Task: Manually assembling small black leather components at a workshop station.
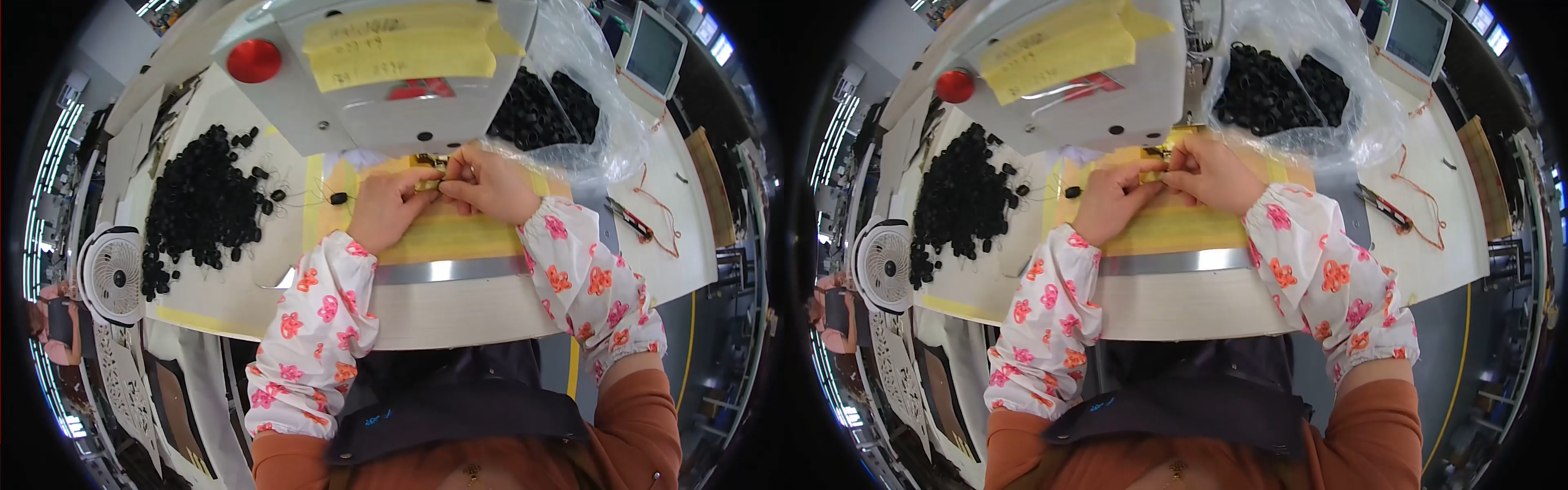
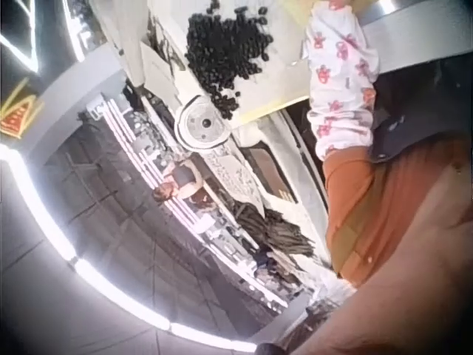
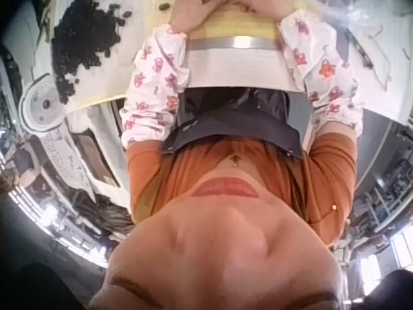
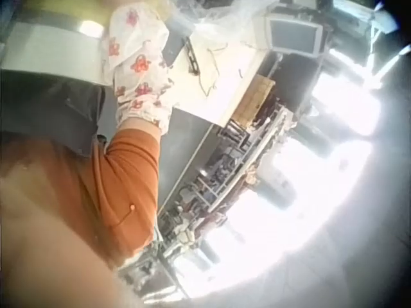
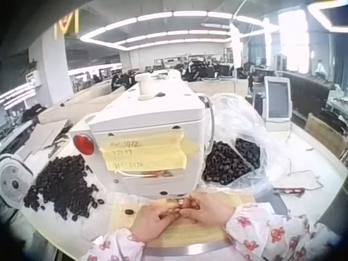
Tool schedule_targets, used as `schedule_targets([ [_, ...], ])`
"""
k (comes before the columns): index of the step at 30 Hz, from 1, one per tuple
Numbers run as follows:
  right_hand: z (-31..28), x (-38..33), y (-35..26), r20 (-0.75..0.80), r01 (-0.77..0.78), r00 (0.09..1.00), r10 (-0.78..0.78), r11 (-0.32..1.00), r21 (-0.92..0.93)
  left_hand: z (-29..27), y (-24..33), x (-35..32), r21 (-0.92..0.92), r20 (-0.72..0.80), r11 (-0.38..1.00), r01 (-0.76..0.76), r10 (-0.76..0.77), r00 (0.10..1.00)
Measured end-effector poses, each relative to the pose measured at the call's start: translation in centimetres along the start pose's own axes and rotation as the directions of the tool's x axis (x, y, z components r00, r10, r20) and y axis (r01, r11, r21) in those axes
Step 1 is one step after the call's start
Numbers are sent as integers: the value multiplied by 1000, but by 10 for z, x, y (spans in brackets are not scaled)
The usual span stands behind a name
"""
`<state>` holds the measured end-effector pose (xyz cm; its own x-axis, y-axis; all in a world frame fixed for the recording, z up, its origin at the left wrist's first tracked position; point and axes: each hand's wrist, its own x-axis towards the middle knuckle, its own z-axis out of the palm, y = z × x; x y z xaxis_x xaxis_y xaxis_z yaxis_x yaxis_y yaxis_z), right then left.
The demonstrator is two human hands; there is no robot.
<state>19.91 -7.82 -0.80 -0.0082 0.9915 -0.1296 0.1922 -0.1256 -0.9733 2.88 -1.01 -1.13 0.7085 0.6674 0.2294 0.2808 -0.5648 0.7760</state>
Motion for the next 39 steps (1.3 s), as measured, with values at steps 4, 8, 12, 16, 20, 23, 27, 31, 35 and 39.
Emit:
schedule_targets([
  [4, -6, 0, 1, 18, 24, 1000, -23, 1000, -10, 6, -3, 6, 55, 38, 998, 38, -40, 998],
  [8, 3, -2, 14, -221, 185, 947, -233, 958, -220, 11, -1, 6, 110, -19, 991, 78, -76, 997],
  [12, 4, -3, 20, -237, 312, 860, -452, 832, -458, 15, -8, 10, 202, -110, 977, -69, 93, 990],
  [16, 2, 0, 25, -308, 371, 769, -560, 783, -499, 13, 6, 17, 176, -13, 970, 166, -167, 986],
  [20, 1, 0, 23, -314, 348, 771, -555, 779, -522, 16, 3, 17, 11, 14, 943, 333, -333, 943],
  [23, 1, 0, 21, -334, 334, 770, -543, 790, -514, 19, 0, 16, -80, -14, 941, 328, -330, 944],
  [27, 1, 0, 19, -348, 325, 770, -536, 797, -509, 18, 1, 19, -45, 3, 934, 353, -354, 935],
  [31, 0, 1, 19, -338, 314, 787, -516, 806, -501, 18, 0, 22, -5, -39, 959, 282, -282, 959],
  [35, -1, 2, 22, -323, 355, 748, -579, 761, -543, 17, -6, 23, 44, -15, 956, 289, -289, 957],
  [39, -1, 2, 22, -312, 368, 732, -606, 737, -567, 20, -12, 22, 47, -65, 970, 238, -235, 970],
])
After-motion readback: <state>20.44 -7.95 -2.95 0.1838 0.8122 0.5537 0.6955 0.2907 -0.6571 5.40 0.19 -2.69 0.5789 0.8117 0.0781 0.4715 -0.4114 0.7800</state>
